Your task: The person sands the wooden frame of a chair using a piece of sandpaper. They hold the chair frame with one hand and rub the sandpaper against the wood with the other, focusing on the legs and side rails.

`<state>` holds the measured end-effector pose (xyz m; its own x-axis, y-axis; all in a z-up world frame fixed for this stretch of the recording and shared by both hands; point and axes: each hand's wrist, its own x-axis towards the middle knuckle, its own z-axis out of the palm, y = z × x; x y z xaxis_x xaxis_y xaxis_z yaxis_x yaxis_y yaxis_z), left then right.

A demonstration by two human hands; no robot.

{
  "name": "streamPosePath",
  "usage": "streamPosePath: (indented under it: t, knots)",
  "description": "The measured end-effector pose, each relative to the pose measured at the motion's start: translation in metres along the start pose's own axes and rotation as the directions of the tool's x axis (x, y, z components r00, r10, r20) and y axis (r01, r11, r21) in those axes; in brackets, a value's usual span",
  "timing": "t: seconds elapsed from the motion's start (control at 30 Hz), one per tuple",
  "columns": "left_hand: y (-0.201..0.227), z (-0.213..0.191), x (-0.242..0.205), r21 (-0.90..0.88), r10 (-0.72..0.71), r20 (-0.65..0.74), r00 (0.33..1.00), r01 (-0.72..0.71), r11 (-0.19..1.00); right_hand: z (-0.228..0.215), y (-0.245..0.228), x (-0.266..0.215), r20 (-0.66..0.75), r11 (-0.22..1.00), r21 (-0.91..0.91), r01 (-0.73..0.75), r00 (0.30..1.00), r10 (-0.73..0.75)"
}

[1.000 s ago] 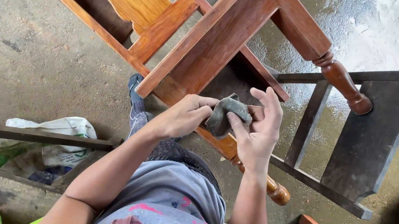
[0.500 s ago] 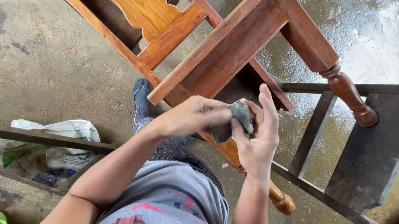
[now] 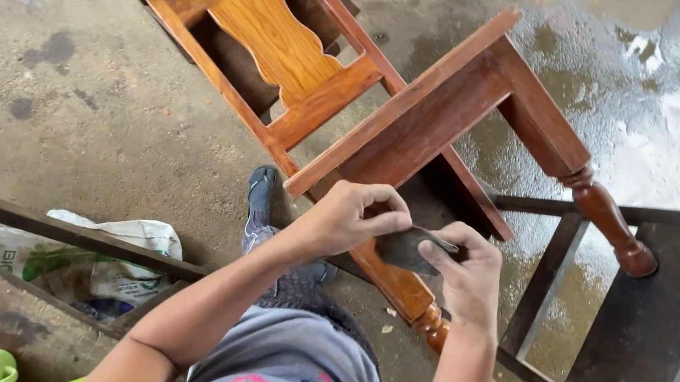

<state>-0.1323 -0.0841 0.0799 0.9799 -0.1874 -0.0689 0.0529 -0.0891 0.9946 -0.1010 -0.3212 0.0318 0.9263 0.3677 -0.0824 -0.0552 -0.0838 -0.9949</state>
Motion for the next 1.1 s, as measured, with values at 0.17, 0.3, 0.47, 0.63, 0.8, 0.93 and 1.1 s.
streamPosePath:
  t: [0.17,0.3,0.47,0.63,0.8,0.93,1.1]
  knots:
    - [-0.058,0.031,0.004,-0.370,-0.129,-0.064,0.990,0.096,0.924,0.018,0.014,0.004,-0.301,0.948,0.162,0.272,0.929,-0.215]
    - [-0.039,0.017,0.001,-0.353,-0.075,-0.084,0.994,0.041,0.935,0.015,0.009,-0.005,-0.245,0.952,0.201,0.231,0.953,-0.180]
    - [-0.013,-0.016,0.017,-0.205,0.124,0.202,0.971,-0.082,0.975,0.034,-0.039,-0.002,0.270,0.836,0.535,-0.123,0.962,-0.031]
    - [-0.010,-0.032,0.045,-0.186,0.110,0.200,0.974,-0.072,0.980,0.054,-0.057,0.004,0.110,0.804,0.535,-0.259,0.965,0.237]
    - [-0.007,-0.034,0.053,-0.266,0.057,0.042,0.997,-0.043,0.963,0.070,-0.057,0.013,-0.113,0.848,0.467,-0.251,0.934,0.339]
    - [-0.028,-0.042,0.053,0.448,0.142,-0.322,0.936,0.018,0.894,0.063,-0.054,0.024,-0.245,0.908,-0.399,0.125,0.940,-0.236]
    - [-0.038,-0.041,0.058,0.443,-0.365,-0.349,0.863,0.495,0.747,0.041,-0.007,0.018,0.334,0.536,-0.555,0.636,0.761,-0.556]
